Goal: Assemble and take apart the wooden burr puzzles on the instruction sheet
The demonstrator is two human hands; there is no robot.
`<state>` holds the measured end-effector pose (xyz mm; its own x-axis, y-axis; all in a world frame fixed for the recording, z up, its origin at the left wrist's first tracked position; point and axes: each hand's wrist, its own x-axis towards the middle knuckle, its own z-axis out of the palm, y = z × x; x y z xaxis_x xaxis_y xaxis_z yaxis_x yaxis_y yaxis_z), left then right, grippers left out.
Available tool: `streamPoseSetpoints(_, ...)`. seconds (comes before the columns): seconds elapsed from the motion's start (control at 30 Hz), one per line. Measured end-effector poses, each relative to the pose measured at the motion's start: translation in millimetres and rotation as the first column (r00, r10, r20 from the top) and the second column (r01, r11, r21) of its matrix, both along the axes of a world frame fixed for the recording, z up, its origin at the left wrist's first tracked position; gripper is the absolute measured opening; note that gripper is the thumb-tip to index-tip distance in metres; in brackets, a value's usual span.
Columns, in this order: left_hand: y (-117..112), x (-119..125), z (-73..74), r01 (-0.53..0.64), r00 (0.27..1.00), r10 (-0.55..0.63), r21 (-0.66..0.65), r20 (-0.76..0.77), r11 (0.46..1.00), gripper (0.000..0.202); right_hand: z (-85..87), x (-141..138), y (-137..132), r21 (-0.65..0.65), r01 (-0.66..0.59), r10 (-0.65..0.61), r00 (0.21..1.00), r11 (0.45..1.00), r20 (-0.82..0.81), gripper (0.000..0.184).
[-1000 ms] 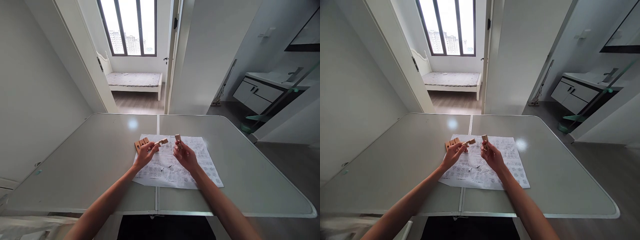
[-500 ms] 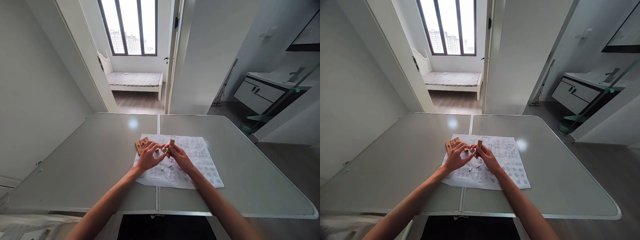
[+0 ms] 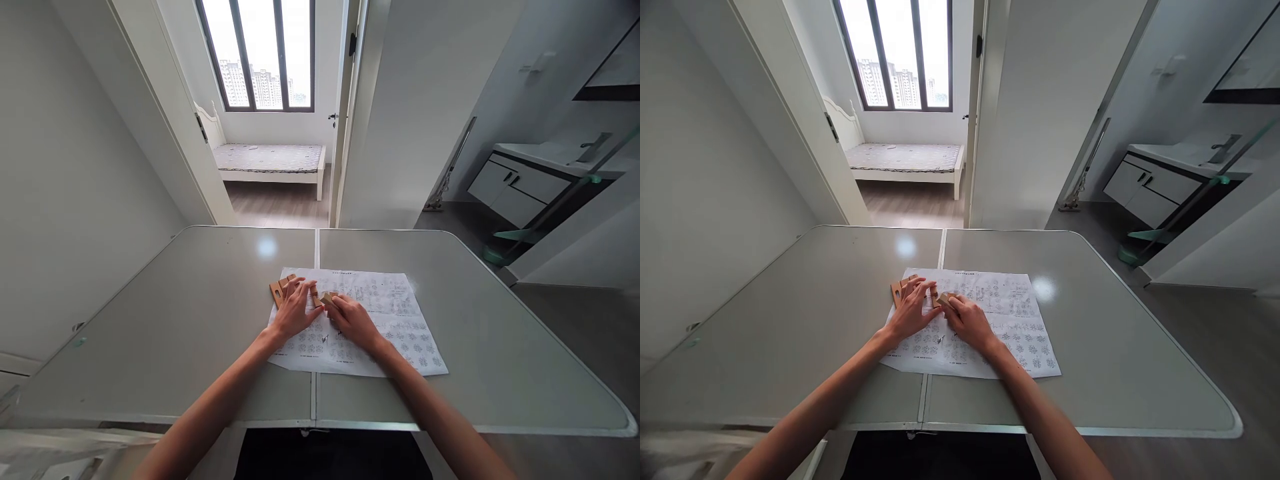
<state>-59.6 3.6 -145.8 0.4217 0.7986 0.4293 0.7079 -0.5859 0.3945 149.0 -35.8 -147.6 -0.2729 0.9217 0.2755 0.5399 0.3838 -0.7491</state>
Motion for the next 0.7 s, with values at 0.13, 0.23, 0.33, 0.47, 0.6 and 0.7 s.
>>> streamPoseSetpoints(0.13,-3,0,4.3,0.127,0.992,-0.128,-0.036,-0.014,0.991,0.06,-3.7,1,3,-0.013,0.003,-0.004,0.998,1.0,-0.062,0.038)
streamPoseSetpoints(0.23,-4,0,7.4,0.17,0.985,-0.171,-0.036,-0.027,0.985,0.061,-6.2,2,5,-0.041,0.022,-0.026,0.993,0.999,-0.112,0.04)
streamPoseSetpoints(0.33,-4,-1,8.7,0.204,0.978,-0.206,-0.04,-0.032,0.978,0.065,-7.1,3,6,-0.065,0.023,-0.034,0.986,0.998,-0.164,0.042)
streamPoseSetpoints(0.47,-3,-2,6.3,0.216,0.975,-0.218,-0.054,-0.032,0.975,0.071,-6.9,2,8,-0.081,0.015,-0.034,0.972,0.997,-0.232,0.045)
streamPoseSetpoints(0.6,-2,-1,3.3,0.215,0.976,-0.217,-0.062,-0.03,0.975,0.073,-9.7,4,11,-0.064,0.135,-0.147,0.953,0.989,-0.263,0.051)
streamPoseSetpoints(0.7,-3,1,2.1,0.209,0.977,-0.21,-0.065,-0.023,0.976,0.073,-14.2,7,12,-0.035,0.246,-0.249,0.956,0.969,-0.153,0.052)
